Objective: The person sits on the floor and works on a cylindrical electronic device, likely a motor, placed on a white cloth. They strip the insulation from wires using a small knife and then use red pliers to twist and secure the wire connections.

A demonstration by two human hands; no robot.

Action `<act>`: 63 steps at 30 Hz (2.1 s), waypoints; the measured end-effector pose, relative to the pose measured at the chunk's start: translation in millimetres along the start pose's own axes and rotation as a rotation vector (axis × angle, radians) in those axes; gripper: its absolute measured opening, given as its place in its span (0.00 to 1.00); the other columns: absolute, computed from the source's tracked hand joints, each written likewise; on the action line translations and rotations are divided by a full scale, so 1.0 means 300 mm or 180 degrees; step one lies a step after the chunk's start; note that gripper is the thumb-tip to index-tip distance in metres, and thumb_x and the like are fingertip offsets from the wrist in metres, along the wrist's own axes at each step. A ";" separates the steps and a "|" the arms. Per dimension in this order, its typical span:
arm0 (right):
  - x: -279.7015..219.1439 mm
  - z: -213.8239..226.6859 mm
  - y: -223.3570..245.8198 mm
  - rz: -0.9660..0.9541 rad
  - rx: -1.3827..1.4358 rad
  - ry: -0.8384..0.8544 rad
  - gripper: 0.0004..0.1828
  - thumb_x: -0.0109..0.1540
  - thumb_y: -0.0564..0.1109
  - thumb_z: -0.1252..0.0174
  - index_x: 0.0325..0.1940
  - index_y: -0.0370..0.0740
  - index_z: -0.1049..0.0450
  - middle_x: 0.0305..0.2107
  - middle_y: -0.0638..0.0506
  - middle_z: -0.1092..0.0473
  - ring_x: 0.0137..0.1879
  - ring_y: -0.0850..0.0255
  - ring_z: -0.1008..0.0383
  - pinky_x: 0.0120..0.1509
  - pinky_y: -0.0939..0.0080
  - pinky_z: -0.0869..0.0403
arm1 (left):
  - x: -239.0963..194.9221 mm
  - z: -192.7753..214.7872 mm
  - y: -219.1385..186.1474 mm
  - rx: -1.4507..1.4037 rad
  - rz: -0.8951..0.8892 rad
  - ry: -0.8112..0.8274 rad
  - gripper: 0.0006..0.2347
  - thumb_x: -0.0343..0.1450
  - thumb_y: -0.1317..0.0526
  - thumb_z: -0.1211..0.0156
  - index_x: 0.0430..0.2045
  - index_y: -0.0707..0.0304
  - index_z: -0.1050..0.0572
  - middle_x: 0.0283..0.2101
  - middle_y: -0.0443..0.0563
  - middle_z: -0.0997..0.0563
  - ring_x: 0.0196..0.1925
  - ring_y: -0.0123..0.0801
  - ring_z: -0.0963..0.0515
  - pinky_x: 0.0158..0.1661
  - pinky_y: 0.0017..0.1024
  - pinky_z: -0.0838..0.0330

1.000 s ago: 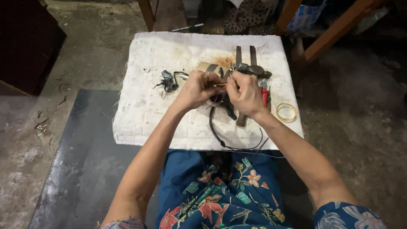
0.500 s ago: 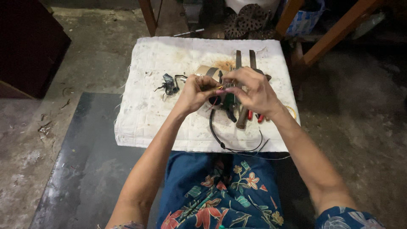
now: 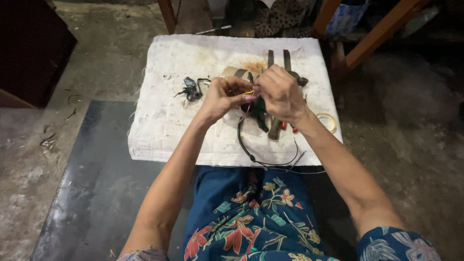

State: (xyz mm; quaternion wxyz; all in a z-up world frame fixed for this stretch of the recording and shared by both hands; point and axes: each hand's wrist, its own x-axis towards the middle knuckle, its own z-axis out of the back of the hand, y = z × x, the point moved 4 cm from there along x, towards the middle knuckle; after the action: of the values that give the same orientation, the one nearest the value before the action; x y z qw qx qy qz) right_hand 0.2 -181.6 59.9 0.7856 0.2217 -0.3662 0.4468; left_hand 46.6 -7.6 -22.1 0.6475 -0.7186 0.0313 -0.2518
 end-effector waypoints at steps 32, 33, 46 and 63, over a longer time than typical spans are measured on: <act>-0.075 -0.040 -0.076 -0.1528 0.1128 -0.0584 0.16 0.74 0.47 0.46 0.38 0.33 0.30 0.24 0.50 0.30 0.30 0.65 0.31 0.35 0.61 0.33 | -0.123 -0.002 0.109 -0.1477 -0.0630 -0.1243 0.03 0.70 0.72 0.35 0.34 0.75 0.21 0.41 0.62 0.15 0.42 0.37 0.14 0.46 0.34 0.17; -0.076 -0.040 -0.071 -0.1493 0.1215 -0.0594 0.16 0.74 0.47 0.45 0.38 0.33 0.31 0.24 0.50 0.30 0.31 0.65 0.31 0.37 0.62 0.32 | -0.115 -0.011 0.103 -0.1334 -0.0618 -0.1292 0.03 0.71 0.72 0.34 0.34 0.75 0.21 0.40 0.62 0.15 0.41 0.37 0.14 0.46 0.34 0.17; -0.059 -0.076 -0.038 -0.1234 0.1745 -0.0387 0.09 0.72 0.41 0.45 0.41 0.32 0.31 0.30 0.50 0.28 0.38 0.66 0.29 0.45 0.64 0.29 | -0.065 0.004 0.142 -0.0368 0.0252 -0.1888 0.13 0.62 0.71 0.24 0.33 0.69 0.25 0.23 0.55 0.19 0.19 0.26 0.23 0.20 0.20 0.35; 0.008 -0.149 -0.088 -0.1720 0.1467 -0.0224 0.11 0.69 0.43 0.42 0.37 0.32 0.30 0.24 0.48 0.27 0.31 0.67 0.26 0.38 0.62 0.29 | -0.138 -0.037 0.126 0.0006 -0.0102 -0.0757 0.11 0.73 0.62 0.34 0.33 0.79 0.18 0.32 0.55 0.17 0.32 0.27 0.21 0.36 0.26 0.26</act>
State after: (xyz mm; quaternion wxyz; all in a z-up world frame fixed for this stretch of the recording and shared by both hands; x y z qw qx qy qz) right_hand 40.7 -163.6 33.0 0.7917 0.4971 -0.2108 0.2858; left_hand 16.9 -8.4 -70.8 0.6432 -0.7432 -0.0575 -0.1752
